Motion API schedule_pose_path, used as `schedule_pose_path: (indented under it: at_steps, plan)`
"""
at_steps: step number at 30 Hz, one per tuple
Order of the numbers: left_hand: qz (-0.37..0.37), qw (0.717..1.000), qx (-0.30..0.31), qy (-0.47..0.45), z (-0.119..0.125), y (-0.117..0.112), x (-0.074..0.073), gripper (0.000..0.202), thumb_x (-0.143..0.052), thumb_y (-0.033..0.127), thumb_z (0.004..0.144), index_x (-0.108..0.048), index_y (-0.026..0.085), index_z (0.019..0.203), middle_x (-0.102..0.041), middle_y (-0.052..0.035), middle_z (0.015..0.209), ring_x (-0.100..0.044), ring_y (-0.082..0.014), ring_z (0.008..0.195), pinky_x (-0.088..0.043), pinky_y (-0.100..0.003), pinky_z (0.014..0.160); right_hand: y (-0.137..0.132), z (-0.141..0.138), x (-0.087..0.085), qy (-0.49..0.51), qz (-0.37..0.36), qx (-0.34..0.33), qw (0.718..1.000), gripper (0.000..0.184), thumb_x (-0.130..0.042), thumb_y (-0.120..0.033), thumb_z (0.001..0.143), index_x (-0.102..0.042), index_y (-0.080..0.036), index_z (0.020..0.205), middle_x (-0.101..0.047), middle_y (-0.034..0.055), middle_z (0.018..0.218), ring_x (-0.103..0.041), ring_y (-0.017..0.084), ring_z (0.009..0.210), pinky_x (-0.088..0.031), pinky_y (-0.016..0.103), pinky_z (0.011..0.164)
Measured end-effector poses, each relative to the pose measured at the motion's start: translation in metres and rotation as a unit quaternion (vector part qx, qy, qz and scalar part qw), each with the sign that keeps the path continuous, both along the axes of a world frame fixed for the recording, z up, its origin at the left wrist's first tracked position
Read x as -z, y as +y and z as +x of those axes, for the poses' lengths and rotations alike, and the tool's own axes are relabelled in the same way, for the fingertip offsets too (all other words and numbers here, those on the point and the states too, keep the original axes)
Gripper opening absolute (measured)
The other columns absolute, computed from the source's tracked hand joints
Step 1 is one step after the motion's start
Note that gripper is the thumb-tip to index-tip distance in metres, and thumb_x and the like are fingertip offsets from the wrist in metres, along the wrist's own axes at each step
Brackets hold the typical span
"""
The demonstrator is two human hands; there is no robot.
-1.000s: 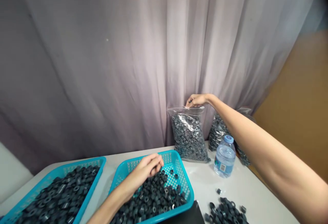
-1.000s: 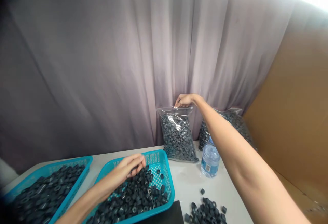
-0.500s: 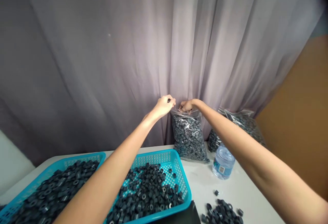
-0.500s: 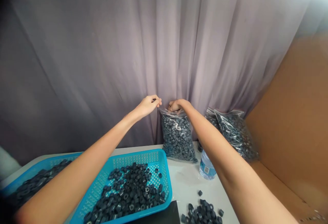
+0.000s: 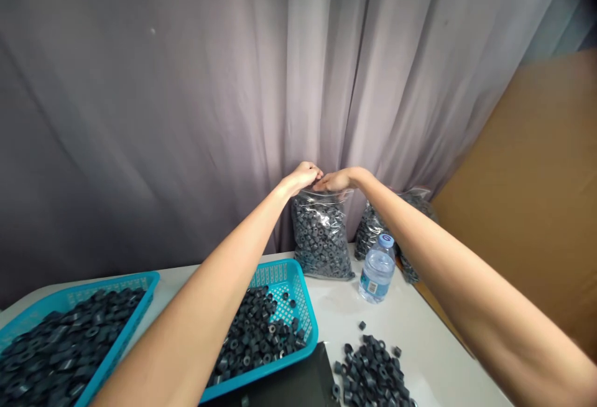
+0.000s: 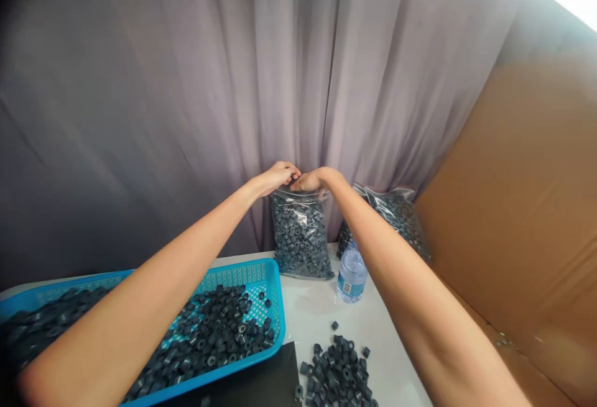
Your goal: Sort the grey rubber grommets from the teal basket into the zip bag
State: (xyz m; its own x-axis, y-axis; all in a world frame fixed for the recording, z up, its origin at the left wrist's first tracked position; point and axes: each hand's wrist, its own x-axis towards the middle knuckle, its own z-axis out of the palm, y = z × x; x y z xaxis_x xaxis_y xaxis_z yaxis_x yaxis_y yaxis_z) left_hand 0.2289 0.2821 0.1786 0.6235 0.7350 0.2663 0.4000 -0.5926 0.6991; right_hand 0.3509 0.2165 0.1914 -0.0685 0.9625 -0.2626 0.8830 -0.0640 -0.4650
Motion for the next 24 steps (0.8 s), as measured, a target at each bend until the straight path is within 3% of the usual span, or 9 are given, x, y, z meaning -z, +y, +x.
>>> schedule_pose_path:
  at_steps: [7,12,24]
  plan:
    - [0.000,0.989,0.044,0.141,0.004,-0.007,0.010,0.036,-0.062,0.035,0.096,-0.060,0.017,0.127,-0.062,-0.0104,0.128,-0.065,-0.0241,0.107,-0.056,-0.045,0.089,-0.016,0.015,0.004,-0.068,0.023,0.011,0.997,0.033,-0.060,-0.035,0.098,-0.061,-0.018,0.126,-0.062,0.0096,0.128,-0.064,0.023,0.107,-0.056,0.043,0.090]
    - [0.067,0.971,0.046,0.226,0.010,-0.013,0.012,0.036,-0.062,0.035,0.096,-0.060,0.017,0.127,-0.062,-0.0104,0.128,-0.064,-0.0244,0.107,-0.056,-0.046,0.089,-0.022,0.021,0.007,-0.124,0.057,0.013,0.991,0.036,-0.062,-0.036,0.097,-0.060,-0.017,0.127,-0.062,0.0095,0.127,-0.064,0.024,0.108,-0.056,0.045,0.090]
    - [0.210,0.945,0.101,0.230,0.009,-0.022,0.006,0.036,-0.063,0.035,0.095,-0.060,0.017,0.127,-0.062,-0.0104,0.128,-0.065,-0.0247,0.108,-0.056,-0.046,0.089,-0.038,0.029,0.010,-0.146,0.141,0.045,0.978,0.034,-0.061,-0.035,0.097,-0.060,-0.017,0.126,-0.062,0.0098,0.126,-0.065,0.023,0.106,-0.056,0.044,0.089]
